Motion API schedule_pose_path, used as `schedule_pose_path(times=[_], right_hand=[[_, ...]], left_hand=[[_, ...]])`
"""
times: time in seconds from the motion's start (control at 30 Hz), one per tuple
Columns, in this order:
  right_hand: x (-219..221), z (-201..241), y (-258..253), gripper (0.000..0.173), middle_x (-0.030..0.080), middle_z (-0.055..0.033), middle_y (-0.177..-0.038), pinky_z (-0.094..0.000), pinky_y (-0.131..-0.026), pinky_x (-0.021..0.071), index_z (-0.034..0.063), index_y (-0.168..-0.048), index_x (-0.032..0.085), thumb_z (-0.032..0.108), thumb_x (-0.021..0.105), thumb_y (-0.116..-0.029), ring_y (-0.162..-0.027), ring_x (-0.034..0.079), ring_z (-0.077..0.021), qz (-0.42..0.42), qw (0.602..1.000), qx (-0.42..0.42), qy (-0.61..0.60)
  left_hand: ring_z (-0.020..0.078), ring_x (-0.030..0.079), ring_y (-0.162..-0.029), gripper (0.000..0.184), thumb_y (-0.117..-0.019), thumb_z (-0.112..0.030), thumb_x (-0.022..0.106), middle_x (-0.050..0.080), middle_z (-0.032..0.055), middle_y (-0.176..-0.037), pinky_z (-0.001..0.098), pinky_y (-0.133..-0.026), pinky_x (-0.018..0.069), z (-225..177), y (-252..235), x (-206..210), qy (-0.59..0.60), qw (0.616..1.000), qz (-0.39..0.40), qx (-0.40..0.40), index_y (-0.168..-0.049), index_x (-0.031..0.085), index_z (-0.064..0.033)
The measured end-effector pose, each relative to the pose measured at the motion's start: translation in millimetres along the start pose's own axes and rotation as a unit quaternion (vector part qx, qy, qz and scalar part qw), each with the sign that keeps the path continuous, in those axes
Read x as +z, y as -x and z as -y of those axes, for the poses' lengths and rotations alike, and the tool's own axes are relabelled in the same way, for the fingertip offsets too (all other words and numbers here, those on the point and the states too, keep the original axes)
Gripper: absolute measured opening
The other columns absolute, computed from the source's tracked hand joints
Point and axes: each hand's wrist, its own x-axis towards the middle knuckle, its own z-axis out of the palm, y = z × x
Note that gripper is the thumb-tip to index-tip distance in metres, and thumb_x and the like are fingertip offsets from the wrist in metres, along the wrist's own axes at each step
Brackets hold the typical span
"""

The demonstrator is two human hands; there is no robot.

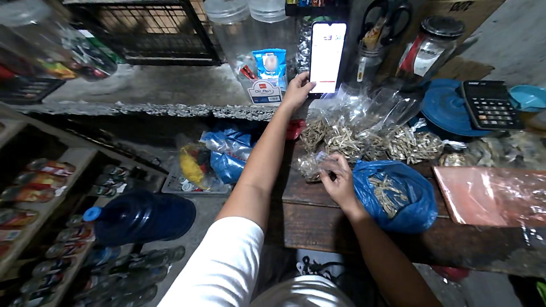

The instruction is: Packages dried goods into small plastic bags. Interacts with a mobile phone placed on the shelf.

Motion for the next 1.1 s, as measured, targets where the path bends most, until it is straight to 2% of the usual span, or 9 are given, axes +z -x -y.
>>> schedule_pose_path(times=[0.13, 0.3, 0.7, 1.1], right_hand=[[0.2, 0.3, -0.1, 0.023, 0.066, -0.0188, -0.104, -0.0242, -0.089, 0.0532, -0.0035, -0.093, 0.077, 0.015, 0.064, -0.0907, -0.099, 0.064, -0.0152, 0.001, 1.0, 0.002, -0.001], [0.4, 0.0, -0.3, 0.023, 0.066, -0.0188, -0.104, -0.0254, -0.089, 0.0532, -0.0032, -0.092, 0.077, 0.015, 0.064, -0.0902, -0.098, 0.064, -0.0157, -0.002, 1.0, 0.002, -0.005], [0.4, -0.6, -0.4, 0.022, 0.066, -0.0186, -0.103, -0.0246, -0.088, 0.0531, -0.0034, -0.092, 0.077, 0.015, 0.065, -0.0903, -0.097, 0.063, -0.0152, -0.001, 1.0, 0.001, -0.009], [0.6, -0.4, -1.0, 0.023, 0.066, -0.0191, -0.103, -0.0243, -0.086, 0.0536, -0.0039, -0.093, 0.077, 0.015, 0.064, -0.09, -0.096, 0.064, -0.015, -0.004, 1.0, -0.005, -0.006]], left_hand=[[0.0109, 0.061, -0.096, 0.03, -0.1035, -0.006, 0.049, 0.063, 0.0144, -0.117, 0.0276, -0.086, 0.0514, -0.6, 0.0, 0.3, 0.003, 1.0, -0.006, -0.003, -0.129, 0.056, 0.0063], [0.0133, 0.061, -0.1, 0.037, -0.1007, -0.002, 0.047, 0.059, 0.017, -0.124, 0.0279, -0.087, 0.0514, -4.7, 1.9, -1.2, 0.008, 1.0, -0.003, -0.015, -0.136, 0.051, 0.0067], [0.0116, 0.06, -0.1, 0.039, -0.0963, 0.001, 0.051, 0.06, 0.016, -0.12, 0.0267, -0.088, 0.0505, -5.8, 5.1, 0.3, 0.014, 1.0, -0.004, -0.014, -0.135, 0.051, 0.0072], [0.0109, 0.061, -0.1, 0.038, -0.0969, 0.001, 0.052, 0.061, 0.016, -0.12, 0.0262, -0.088, 0.0507, -6.4, 6.4, 1.0, 0.01, 1.0, 0.001, -0.015, -0.135, 0.051, 0.0072]])
